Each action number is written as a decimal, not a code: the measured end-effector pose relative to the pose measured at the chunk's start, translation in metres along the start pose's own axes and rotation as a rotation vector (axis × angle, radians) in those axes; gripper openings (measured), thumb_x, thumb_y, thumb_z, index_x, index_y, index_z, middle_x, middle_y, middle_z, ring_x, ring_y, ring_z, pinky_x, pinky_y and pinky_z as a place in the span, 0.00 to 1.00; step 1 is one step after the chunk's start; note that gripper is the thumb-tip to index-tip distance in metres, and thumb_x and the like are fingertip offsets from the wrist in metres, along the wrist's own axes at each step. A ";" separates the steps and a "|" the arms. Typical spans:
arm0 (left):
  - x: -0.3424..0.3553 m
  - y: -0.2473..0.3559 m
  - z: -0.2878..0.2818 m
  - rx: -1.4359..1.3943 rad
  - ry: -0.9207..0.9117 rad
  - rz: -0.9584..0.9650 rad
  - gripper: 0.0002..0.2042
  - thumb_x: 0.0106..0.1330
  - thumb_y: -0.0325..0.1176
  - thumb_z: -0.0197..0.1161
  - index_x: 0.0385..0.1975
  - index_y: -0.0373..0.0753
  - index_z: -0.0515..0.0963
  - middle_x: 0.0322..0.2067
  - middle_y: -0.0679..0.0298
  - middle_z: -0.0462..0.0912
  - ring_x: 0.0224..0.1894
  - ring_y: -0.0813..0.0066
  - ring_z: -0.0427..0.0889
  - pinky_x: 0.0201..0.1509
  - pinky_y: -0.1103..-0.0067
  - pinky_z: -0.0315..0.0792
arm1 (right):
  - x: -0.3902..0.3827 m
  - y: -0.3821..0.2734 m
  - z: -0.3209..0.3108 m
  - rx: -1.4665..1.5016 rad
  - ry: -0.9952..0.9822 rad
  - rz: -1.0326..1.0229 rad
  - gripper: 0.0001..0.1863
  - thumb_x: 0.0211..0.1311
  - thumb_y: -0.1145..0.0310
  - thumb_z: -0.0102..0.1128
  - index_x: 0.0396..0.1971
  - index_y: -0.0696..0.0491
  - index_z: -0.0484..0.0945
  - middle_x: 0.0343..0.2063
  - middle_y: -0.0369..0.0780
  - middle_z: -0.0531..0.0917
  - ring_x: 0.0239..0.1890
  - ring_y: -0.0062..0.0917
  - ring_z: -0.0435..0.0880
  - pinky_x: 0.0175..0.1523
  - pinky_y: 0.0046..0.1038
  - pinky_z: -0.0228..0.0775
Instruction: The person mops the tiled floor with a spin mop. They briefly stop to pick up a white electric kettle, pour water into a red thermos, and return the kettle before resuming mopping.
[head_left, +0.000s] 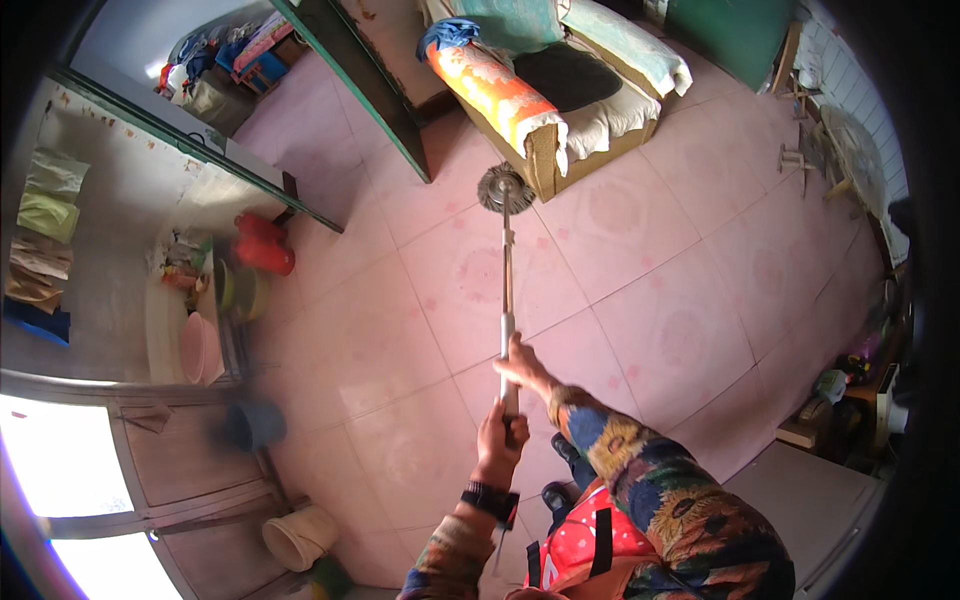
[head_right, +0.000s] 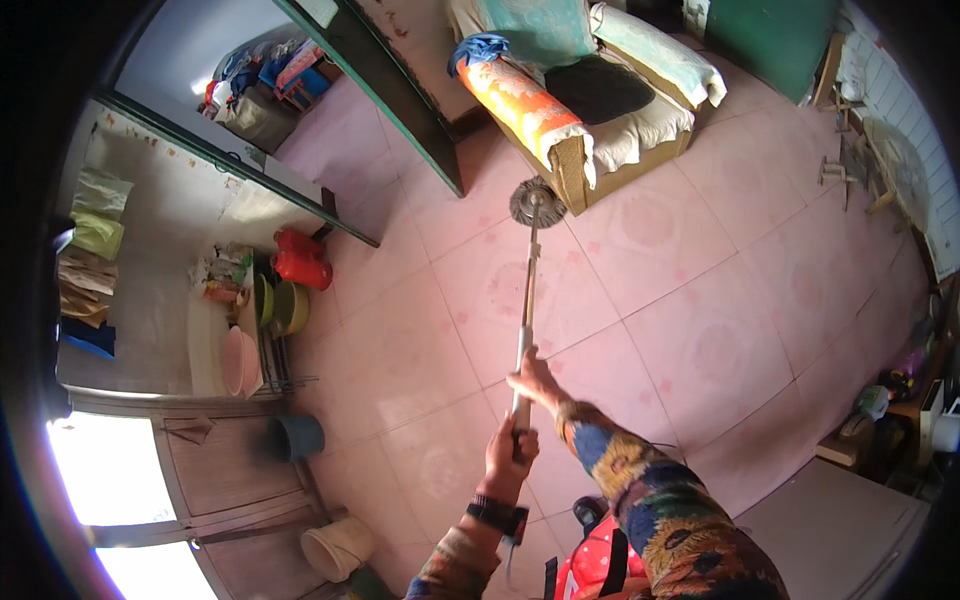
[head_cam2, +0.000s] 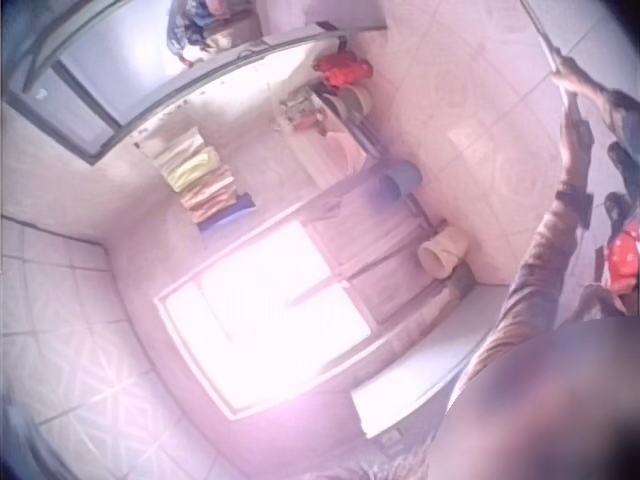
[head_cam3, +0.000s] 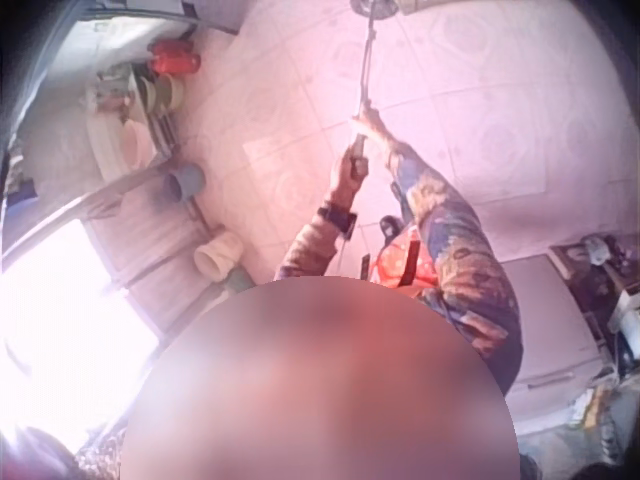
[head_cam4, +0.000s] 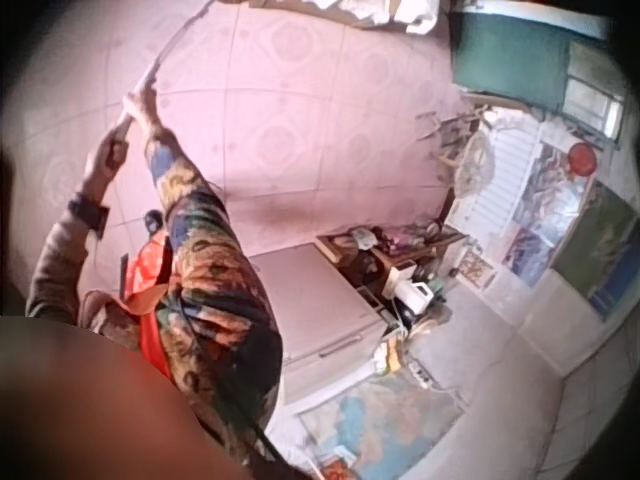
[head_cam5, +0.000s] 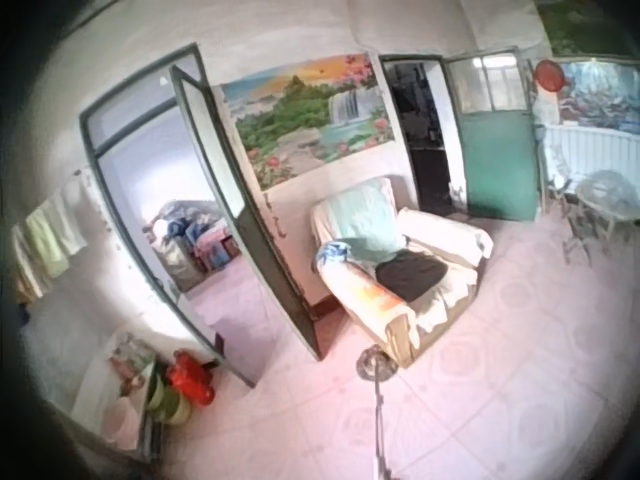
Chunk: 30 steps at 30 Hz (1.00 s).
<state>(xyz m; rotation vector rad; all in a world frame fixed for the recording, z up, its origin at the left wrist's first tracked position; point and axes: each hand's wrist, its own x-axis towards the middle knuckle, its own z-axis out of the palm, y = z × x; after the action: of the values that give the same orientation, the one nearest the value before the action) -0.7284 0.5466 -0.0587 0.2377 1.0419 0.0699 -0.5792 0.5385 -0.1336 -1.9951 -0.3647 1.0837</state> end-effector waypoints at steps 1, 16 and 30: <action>0.014 0.003 0.009 -0.039 0.016 -0.007 0.15 0.71 0.45 0.53 0.35 0.40 0.64 0.19 0.63 0.69 0.15 0.77 0.65 0.17 0.84 0.62 | 0.018 -0.003 -0.007 0.023 -0.004 0.002 0.38 0.50 0.64 0.59 0.54 0.71 0.51 0.32 0.62 0.79 0.31 0.51 0.83 0.30 0.40 0.80; -0.173 -0.137 0.022 0.313 0.023 -0.243 0.21 0.72 0.48 0.48 0.59 0.45 0.65 0.19 0.68 0.70 0.15 0.79 0.66 0.18 0.85 0.60 | -0.230 0.085 -0.057 0.066 0.126 0.178 0.25 0.44 0.65 0.62 0.46 0.54 0.70 0.32 0.47 0.82 0.35 0.42 0.83 0.42 0.40 0.75; -0.213 -0.123 -0.083 0.101 -0.055 0.067 0.22 0.72 0.38 0.51 0.63 0.37 0.65 0.21 0.72 0.66 0.16 0.87 0.65 0.17 0.88 0.62 | -0.094 0.111 -0.006 -0.037 -0.144 0.323 0.08 0.51 0.67 0.57 0.24 0.57 0.72 0.16 0.39 0.74 0.13 0.28 0.74 0.14 0.31 0.63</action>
<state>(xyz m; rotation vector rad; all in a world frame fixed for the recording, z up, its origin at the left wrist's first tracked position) -0.9144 0.4047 0.0533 0.3644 0.9841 0.0711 -0.6433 0.4112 -0.1644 -2.0597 -0.1386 1.4357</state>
